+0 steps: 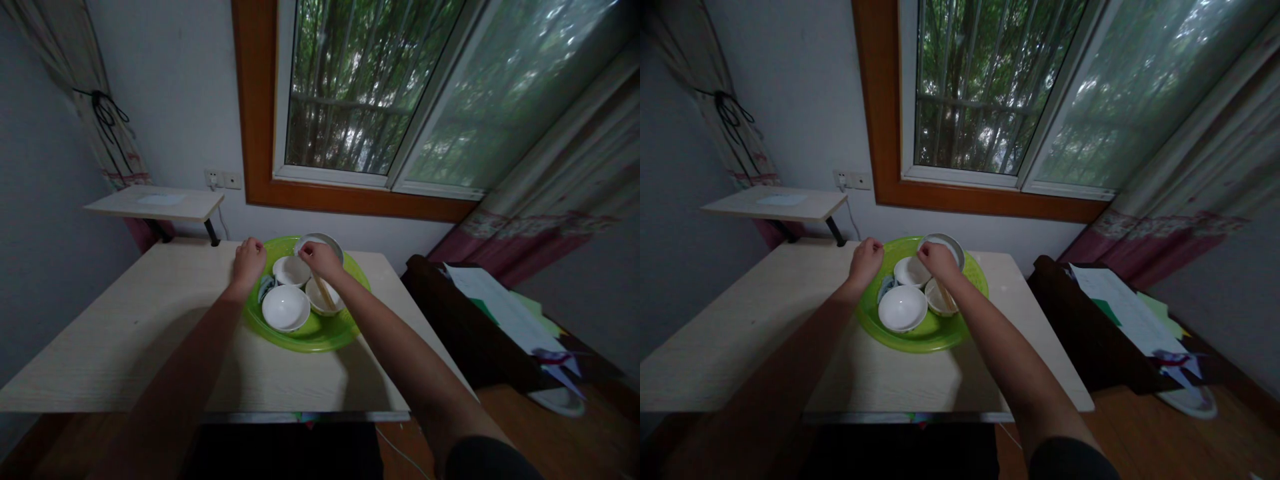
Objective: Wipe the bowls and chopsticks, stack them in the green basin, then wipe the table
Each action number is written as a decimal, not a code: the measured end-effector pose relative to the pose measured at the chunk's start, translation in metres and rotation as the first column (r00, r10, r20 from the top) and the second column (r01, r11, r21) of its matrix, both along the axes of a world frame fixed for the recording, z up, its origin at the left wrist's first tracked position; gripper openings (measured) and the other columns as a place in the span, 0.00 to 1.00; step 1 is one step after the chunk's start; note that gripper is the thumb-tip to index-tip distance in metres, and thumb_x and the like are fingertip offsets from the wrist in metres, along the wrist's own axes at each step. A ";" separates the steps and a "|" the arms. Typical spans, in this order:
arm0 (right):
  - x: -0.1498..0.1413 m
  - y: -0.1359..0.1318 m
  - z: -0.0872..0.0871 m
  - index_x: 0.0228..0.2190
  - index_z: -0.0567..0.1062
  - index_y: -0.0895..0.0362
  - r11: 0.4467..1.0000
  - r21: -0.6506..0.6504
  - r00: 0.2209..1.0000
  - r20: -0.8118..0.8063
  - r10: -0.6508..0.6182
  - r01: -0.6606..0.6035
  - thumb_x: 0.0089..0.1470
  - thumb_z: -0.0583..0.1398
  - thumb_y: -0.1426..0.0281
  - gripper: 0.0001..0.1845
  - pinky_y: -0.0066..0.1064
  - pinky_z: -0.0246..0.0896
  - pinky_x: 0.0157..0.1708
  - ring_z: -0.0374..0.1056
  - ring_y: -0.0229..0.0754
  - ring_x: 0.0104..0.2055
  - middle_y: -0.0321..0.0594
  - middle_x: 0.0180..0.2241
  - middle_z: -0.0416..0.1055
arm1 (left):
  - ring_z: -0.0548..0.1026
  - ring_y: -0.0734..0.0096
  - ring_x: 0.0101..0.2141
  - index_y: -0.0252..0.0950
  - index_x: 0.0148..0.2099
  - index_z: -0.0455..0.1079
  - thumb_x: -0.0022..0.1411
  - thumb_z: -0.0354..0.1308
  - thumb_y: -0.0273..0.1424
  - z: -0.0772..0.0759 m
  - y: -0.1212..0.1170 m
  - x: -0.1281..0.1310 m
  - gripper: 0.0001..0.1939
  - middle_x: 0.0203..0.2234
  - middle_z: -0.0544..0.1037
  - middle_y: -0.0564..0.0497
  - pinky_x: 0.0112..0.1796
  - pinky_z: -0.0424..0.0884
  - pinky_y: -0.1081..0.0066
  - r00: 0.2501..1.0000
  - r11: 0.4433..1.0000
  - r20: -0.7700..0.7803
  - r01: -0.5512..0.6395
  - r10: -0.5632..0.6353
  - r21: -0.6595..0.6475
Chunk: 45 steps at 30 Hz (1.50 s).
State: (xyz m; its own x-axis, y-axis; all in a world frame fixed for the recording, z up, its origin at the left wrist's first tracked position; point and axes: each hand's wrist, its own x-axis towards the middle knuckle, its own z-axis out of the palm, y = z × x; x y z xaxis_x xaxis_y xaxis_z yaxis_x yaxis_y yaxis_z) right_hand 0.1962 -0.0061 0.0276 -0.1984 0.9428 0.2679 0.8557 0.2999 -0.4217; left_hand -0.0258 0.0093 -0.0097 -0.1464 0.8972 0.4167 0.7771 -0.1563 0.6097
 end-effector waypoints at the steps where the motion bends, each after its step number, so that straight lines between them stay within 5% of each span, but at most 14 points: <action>1: 0.008 0.001 0.001 0.40 0.82 0.59 0.998 -0.060 0.998 0.055 -0.031 0.034 0.65 0.59 0.64 0.14 0.28 0.56 0.33 0.73 0.41 0.36 0.45 0.38 0.81 | 0.74 0.55 0.48 0.38 0.39 0.69 0.64 0.51 0.27 0.000 0.000 0.000 0.06 0.43 0.79 0.40 0.54 0.67 0.57 1.000 1.000 -0.016 0.002 -0.002 -0.002; 7: 0.045 0.004 -0.022 0.39 0.83 0.61 0.968 -0.168 0.946 0.299 -0.129 0.185 0.61 0.62 0.59 0.18 0.30 0.54 0.30 0.74 0.45 0.36 0.53 0.40 0.81 | 0.73 0.53 0.49 0.39 0.41 0.70 0.63 0.52 0.27 -0.001 -0.003 0.000 0.07 0.45 0.77 0.40 0.55 0.66 0.55 1.000 1.000 -0.027 -0.003 0.003 -0.002; 12: 0.042 0.003 -0.042 0.40 0.83 0.58 0.957 -0.268 0.949 0.315 -0.021 0.110 0.61 0.63 0.57 0.18 0.29 0.57 0.32 0.74 0.44 0.38 0.50 0.41 0.81 | 0.72 0.53 0.49 0.39 0.39 0.71 0.64 0.51 0.27 -0.001 -0.005 0.002 0.07 0.43 0.77 0.40 0.55 0.66 0.55 0.998 1.000 -0.065 0.011 -0.011 0.001; 17: 0.037 0.002 -0.042 0.41 0.83 0.57 0.970 -0.223 0.952 0.303 -0.028 0.099 0.61 0.62 0.64 0.13 0.29 0.57 0.34 0.74 0.44 0.39 0.49 0.42 0.81 | 0.72 0.52 0.49 0.40 0.37 0.71 0.65 0.51 0.28 0.001 -0.007 0.004 0.08 0.41 0.77 0.40 0.55 0.67 0.55 0.995 1.000 -0.096 0.020 -0.020 -0.004; 22: 0.043 0.002 -0.037 0.37 0.82 0.59 0.990 -0.109 0.986 0.151 -0.073 0.090 0.65 0.57 0.62 0.17 0.29 0.54 0.32 0.71 0.42 0.34 0.47 0.36 0.81 | 0.72 0.52 0.49 0.39 0.37 0.72 0.65 0.51 0.29 0.001 -0.009 0.005 0.08 0.41 0.77 0.40 0.54 0.67 0.56 0.990 0.999 -0.135 0.042 -0.041 0.002; 29: 0.041 0.005 -0.037 0.30 0.78 0.60 0.997 -0.034 0.992 -0.108 0.061 -0.065 0.63 0.58 0.62 0.16 0.27 0.52 0.31 0.63 0.38 0.30 0.37 0.27 0.73 | 0.72 0.52 0.50 0.39 0.38 0.73 0.64 0.52 0.28 0.002 -0.010 0.006 0.08 0.40 0.77 0.41 0.57 0.65 0.55 0.990 0.997 -0.122 0.067 -0.064 0.025; 34: 0.035 -0.005 -0.029 0.30 0.77 0.58 0.977 0.110 0.952 -0.230 0.203 -0.182 0.64 0.58 0.61 0.16 0.27 0.57 0.35 0.65 0.39 0.34 0.38 0.31 0.71 | 0.73 0.56 0.52 0.37 0.47 0.75 0.62 0.55 0.28 0.005 -0.011 0.008 0.12 0.45 0.78 0.42 0.59 0.65 0.56 0.973 0.963 0.015 0.225 -0.230 0.145; 39: 0.028 -0.017 -0.021 0.35 0.80 0.58 0.946 0.164 0.938 -0.166 0.305 -0.279 0.66 0.58 0.62 0.15 0.29 0.59 0.40 0.66 0.41 0.37 0.40 0.34 0.72 | 0.78 0.66 0.37 0.38 0.64 0.68 0.63 0.59 0.36 0.009 -0.022 0.013 0.28 0.43 0.79 0.45 0.42 0.75 0.65 0.777 0.828 0.300 0.550 -0.554 0.104; 42: 0.025 -0.019 -0.022 0.37 0.80 0.57 0.924 0.169 0.928 -0.087 0.362 -0.344 0.67 0.58 0.62 0.15 0.29 0.59 0.42 0.67 0.42 0.39 0.42 0.35 0.72 | 0.78 0.66 0.34 0.40 0.65 0.68 0.61 0.62 0.37 0.014 -0.031 0.016 0.30 0.38 0.80 0.47 0.39 0.76 0.65 0.734 0.790 0.365 0.613 -0.573 0.005; 45: 0.023 -0.017 -0.027 0.38 0.81 0.57 0.896 0.168 0.907 -0.022 0.422 -0.412 0.67 0.57 0.63 0.15 0.29 0.60 0.44 0.68 0.42 0.41 0.43 0.37 0.73 | 0.79 0.65 0.31 0.39 0.56 0.75 0.61 0.62 0.37 0.016 -0.035 0.017 0.22 0.36 0.81 0.47 0.37 0.77 0.64 0.728 0.786 0.402 0.617 -0.555 -0.031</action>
State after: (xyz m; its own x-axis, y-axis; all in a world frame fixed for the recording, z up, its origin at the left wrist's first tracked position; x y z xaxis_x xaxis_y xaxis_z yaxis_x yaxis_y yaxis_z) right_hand 0.2192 -0.0227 0.0005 -0.5444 0.7224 0.4264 0.6140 0.6895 -0.3842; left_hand -0.0088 -0.0254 0.0067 0.3224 0.8997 0.2944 0.2867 -0.3892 0.8754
